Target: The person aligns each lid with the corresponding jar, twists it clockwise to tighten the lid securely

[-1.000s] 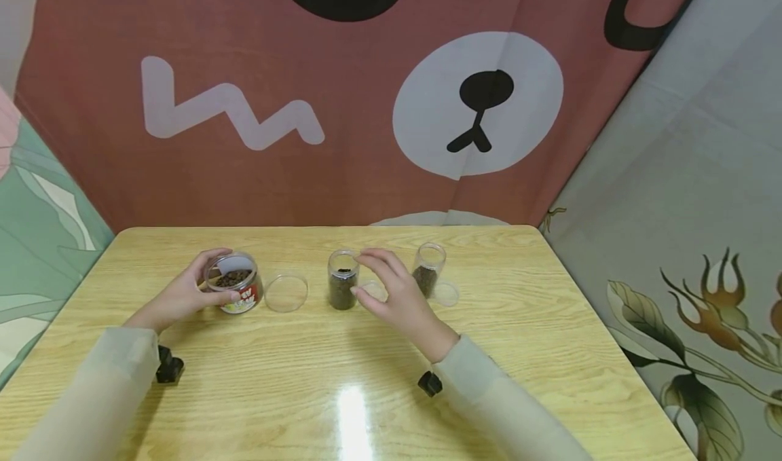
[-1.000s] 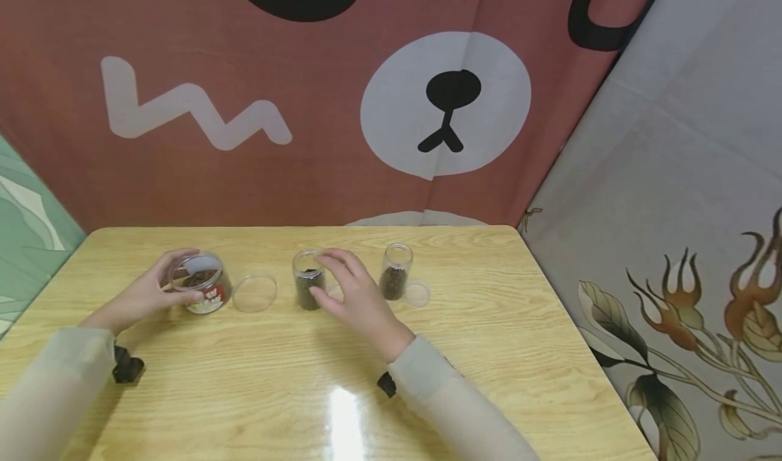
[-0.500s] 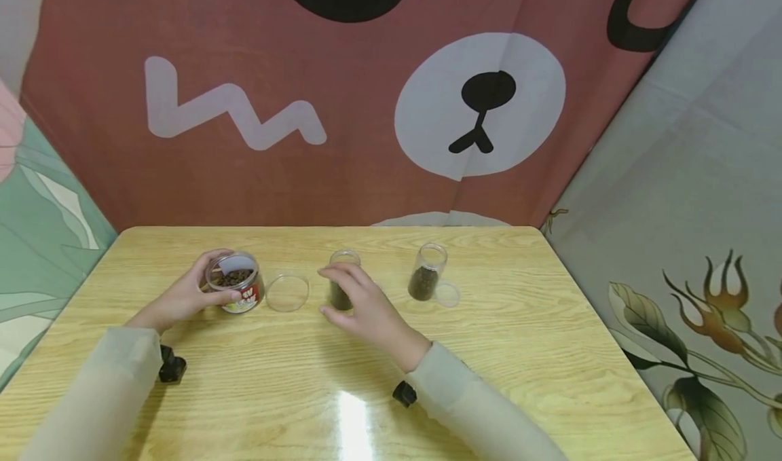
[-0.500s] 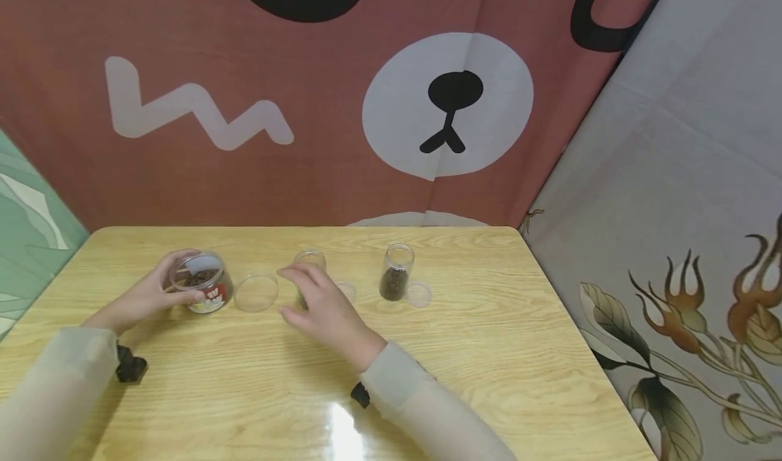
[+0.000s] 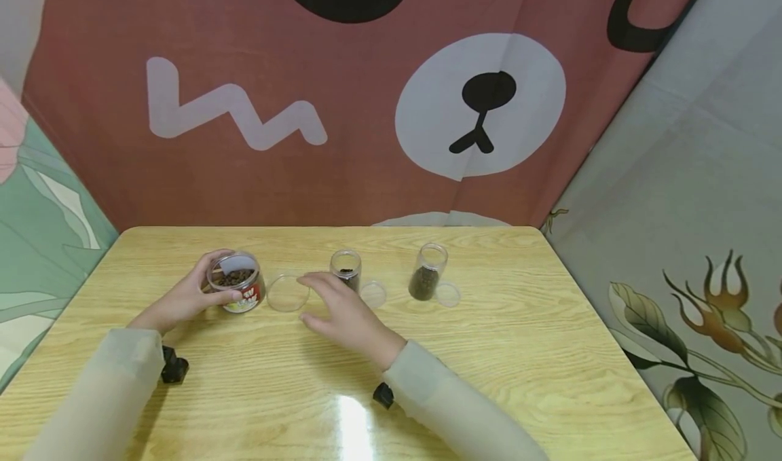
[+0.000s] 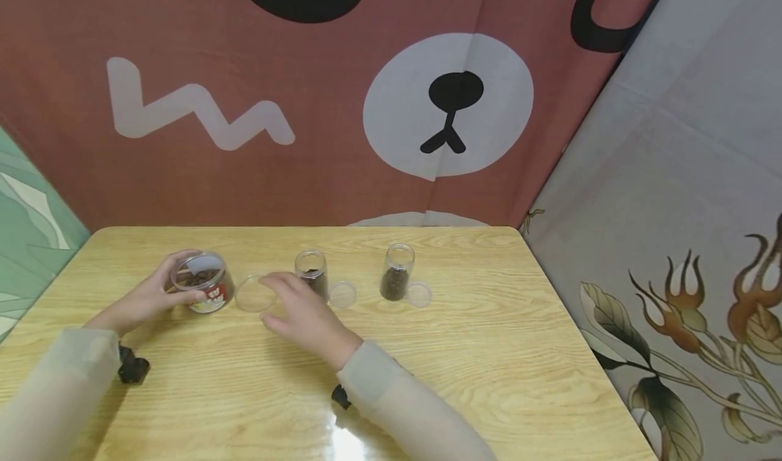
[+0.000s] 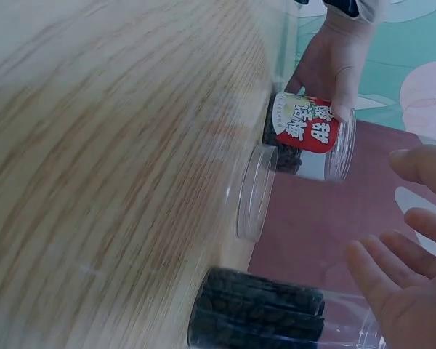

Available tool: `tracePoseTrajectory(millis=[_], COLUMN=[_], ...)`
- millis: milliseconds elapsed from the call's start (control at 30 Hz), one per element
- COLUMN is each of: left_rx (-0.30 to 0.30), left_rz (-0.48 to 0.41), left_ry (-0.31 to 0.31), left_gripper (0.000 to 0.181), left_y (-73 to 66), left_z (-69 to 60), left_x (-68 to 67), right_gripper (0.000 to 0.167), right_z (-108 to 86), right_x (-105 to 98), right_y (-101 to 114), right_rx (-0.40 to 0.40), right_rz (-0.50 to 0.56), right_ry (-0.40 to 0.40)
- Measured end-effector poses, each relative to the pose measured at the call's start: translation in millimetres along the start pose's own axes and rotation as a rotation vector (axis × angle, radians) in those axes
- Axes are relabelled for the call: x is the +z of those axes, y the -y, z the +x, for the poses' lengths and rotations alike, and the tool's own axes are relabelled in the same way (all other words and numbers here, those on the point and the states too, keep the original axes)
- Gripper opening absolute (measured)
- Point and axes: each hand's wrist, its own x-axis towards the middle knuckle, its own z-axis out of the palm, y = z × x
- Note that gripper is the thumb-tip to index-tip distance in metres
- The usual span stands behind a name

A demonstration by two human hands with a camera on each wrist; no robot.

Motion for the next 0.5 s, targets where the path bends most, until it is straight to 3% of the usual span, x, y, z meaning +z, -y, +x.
tracePoseTrajectory(millis=[333,500], left_rx=[-0.002,-0.008], left_rz=[0.003,0.005], left_ry=[0.015,0.016], left_gripper=[0.091,0.091], left_y=[4.5,4.7], left_z=[2.0,0.3], left_x=[-0.1,-1.3], right_gripper=[0.059,0.062], right_z=[12.2,23.2], right_x=[12.8,21.6], right_y=[3.0,5.0], right_rx=[0.101,0.178], right_rz=[-0.072,-0.053], right_ry=[0.093,0.145])
